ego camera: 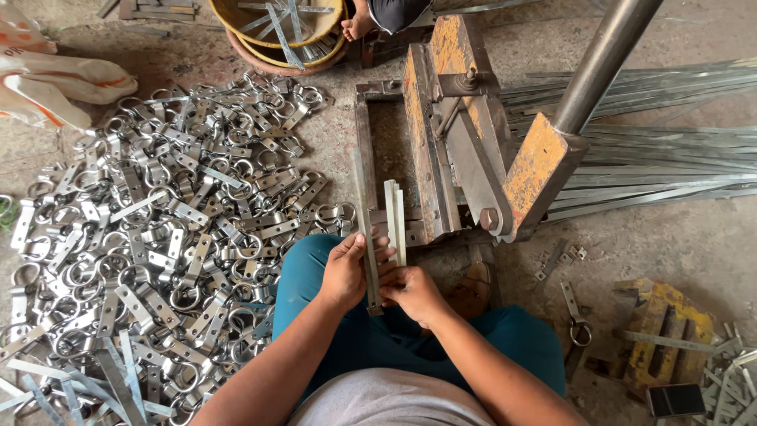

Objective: The person sits on the floor and repeatedly places metal straps into a manual press machine, then pulls the lever to shape them. Finished straps are dropped into a pile on the floor.

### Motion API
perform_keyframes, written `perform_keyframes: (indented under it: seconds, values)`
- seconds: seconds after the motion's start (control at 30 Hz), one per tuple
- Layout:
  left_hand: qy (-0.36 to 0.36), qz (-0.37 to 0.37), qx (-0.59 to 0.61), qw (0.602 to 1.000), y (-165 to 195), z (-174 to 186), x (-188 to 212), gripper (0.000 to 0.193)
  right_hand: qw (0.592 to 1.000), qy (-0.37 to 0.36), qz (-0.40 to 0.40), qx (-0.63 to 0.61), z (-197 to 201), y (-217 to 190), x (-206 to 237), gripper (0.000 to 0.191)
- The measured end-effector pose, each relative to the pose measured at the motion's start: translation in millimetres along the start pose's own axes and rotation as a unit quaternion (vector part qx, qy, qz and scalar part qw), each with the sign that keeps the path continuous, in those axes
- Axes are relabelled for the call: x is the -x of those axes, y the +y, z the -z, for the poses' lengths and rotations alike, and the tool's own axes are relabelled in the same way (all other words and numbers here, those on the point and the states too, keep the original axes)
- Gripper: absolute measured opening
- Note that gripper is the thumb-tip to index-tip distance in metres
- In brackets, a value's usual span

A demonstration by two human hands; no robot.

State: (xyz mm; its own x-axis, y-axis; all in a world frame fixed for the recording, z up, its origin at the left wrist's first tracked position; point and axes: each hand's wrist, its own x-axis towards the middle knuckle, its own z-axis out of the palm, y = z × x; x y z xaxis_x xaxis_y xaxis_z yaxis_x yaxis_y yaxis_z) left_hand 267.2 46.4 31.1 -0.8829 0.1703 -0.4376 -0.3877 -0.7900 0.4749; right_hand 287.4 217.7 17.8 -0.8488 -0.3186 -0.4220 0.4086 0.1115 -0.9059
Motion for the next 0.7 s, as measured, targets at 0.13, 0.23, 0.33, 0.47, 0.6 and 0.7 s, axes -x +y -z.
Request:
perform_keyframes:
  seconds: [0.13,0.23,0.33,0.47,0.6,0.7]
  values:
    - [-0.071,-0.029,0.018,0.997,0,1,12,0.036,0.999,0.011,-0.041,0.018,-4,-5,11,0.006]
    - [-0.095,-0.046,0.021,0.994,-3,3,14,0.037,0.998,0.006,-0.053,-0.026,-5,-9,18,0.005]
    - [-0.092,-0.042,0.015,0.995,-9,2,13,0.035,0.999,0.018,-0.021,0.033,-2,-9,18,0.007]
    - [-0.111,-0.039,-0.002,0.993,-15,-2,13,0.035,0.997,0.015,0.007,0.073,4,-4,18,0.007]
    - [-0.12,-0.044,-0.014,0.992,-15,-11,11,0.039,0.995,0.014,0.008,0.096,9,-6,20,0.009]
    - [-0.118,-0.04,-0.022,0.992,-13,-18,9,0.039,0.993,0.0,0.013,0.114,13,-13,20,0.01]
